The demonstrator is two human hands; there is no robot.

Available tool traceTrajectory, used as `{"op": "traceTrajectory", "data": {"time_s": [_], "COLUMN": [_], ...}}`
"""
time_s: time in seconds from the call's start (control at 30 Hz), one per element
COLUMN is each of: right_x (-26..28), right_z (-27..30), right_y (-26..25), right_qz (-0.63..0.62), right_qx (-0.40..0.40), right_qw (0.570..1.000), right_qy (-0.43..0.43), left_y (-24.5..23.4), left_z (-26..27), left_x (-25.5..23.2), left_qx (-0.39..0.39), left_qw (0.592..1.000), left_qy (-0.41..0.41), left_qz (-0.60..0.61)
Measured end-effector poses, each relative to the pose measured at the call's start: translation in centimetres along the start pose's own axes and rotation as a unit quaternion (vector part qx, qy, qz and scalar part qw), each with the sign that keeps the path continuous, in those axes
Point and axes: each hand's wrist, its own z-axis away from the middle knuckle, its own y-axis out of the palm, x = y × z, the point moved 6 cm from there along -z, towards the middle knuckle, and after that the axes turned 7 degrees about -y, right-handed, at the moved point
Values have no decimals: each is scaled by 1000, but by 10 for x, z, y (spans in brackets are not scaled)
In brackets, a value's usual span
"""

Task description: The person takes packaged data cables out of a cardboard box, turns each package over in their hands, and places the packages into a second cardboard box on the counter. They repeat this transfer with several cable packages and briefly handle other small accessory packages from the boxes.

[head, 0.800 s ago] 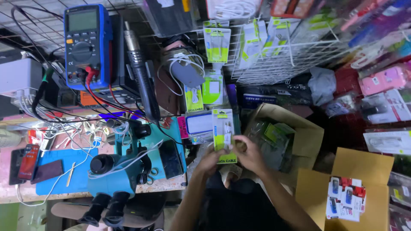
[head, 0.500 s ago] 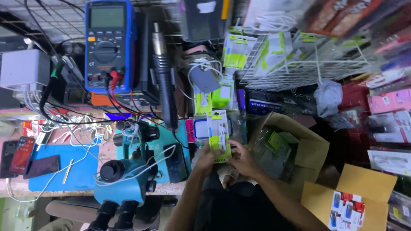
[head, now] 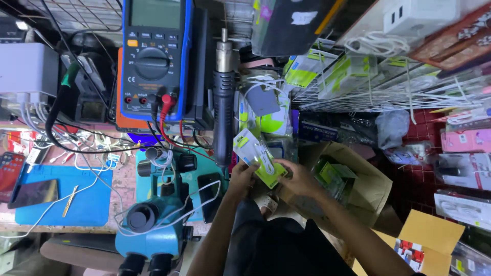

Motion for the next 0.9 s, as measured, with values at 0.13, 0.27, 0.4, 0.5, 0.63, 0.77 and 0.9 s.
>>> {"op": "traceTrajectory", "data": {"time_s": [0.13,0.27,0.4,0.5,0.63,0.77,0.9], "right_x": [15,14,28,38,24,17,1], "right_z": [-8,-11,-13,-12,-12,-14,-18], "right_y": [1,6,6,-1,0,5,9], "right_qz": [11,91,117,125,130,169,190], "right_qx": [-3,-92,-89,-110,-86,-71,-47], "right_qw": [998,992,989,986,987,983,981], "right_qy": [69,0,13,1,33,-21,-19], "left_y": [7,13,9,1,5,10,13], "left_z": [7,8,9,0,-1,2,-3], "left_x": [-3,-1,7,18,20,22,29], "left_qx": [3,46,55,64,80,62,60], "left_qw": [1000,998,997,996,995,996,996], "left_qy": [-18,2,-36,-38,-45,-61,-57], "left_qz": [-9,-43,-30,-41,-33,-22,45]}}
